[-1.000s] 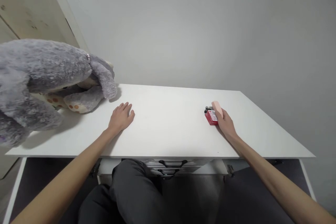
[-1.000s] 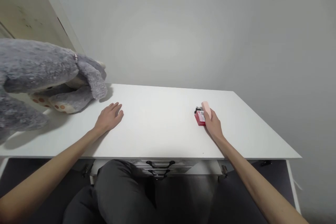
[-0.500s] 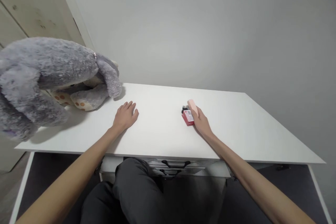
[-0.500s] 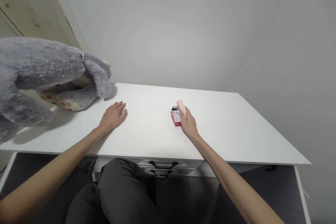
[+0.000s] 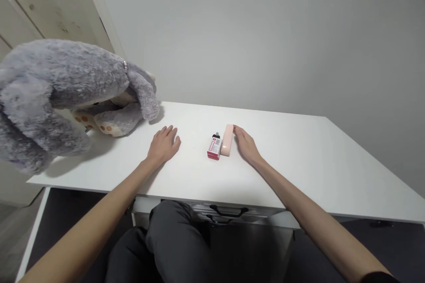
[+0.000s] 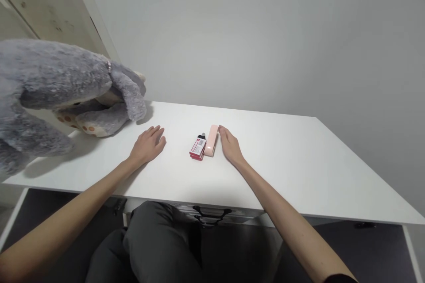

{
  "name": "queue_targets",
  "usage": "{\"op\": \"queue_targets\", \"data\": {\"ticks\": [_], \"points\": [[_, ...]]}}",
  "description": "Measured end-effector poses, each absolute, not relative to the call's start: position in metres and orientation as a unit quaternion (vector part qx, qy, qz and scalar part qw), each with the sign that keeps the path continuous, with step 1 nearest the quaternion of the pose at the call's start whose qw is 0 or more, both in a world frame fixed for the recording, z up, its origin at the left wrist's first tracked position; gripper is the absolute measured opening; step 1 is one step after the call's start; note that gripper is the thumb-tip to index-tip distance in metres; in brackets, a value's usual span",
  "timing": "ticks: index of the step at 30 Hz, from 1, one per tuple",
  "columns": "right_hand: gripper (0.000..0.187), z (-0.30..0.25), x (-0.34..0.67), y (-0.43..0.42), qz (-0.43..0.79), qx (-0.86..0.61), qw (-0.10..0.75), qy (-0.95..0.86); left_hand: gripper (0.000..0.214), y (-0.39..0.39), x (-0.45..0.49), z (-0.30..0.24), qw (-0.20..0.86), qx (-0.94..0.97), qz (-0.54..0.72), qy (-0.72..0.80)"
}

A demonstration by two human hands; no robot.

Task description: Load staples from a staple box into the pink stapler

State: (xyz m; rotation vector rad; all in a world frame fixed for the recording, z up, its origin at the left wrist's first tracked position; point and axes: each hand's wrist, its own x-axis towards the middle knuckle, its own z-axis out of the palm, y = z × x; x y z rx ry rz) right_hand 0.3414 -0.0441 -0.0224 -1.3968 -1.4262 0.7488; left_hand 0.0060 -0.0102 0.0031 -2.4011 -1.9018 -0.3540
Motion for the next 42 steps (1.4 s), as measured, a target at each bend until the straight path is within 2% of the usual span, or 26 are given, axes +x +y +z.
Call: {"op": "queue_targets", "data": {"ticks": [6,13,21,25,31,35,42], "points": [[0.074,-0.020,0.345,-0.027,0.338,-0.550,0.458,-0.612,0.055,-0.018,0.013,-0.001,0.010,-0.797,-0.135,-0.588],[0.075,-0.022,0.347,-0.023,0.412,-0.486,0.443,-0.630,0.050,-0.047,0.044,0.008,-0.166,-0.823,-0.235,-0.489],[0.073,-0.020,0.344,-0.025,0.408,-0.486,0.442,-0.634,0.084,-0.057,0.055,0.022,-0.265,-0.817,-0.250,-0.447],[0.076,-0.016,0.344,-0.024,0.385,-0.503,0.436,-0.639,0.092,-0.052,0.064,0.023,-0.320,-0.815,-0.262,-0.406],[0.077,-0.013,0.343,-0.021,0.367,-0.514,0.440,-0.639,0.101,-0.041,0.082,0.018,-0.347,-0.813,-0.267,-0.384],[0.079,-0.014,0.343,-0.020,0.372,-0.512,0.447,-0.632,0.102,-0.037,0.083,0.016,-0.326,-0.824,-0.269,-0.378],[0.078,-0.018,0.344,-0.019,0.372,-0.504,0.453,-0.634,0.081,-0.038,0.082,0.016,-0.267,-0.857,-0.247,-0.366]]}}
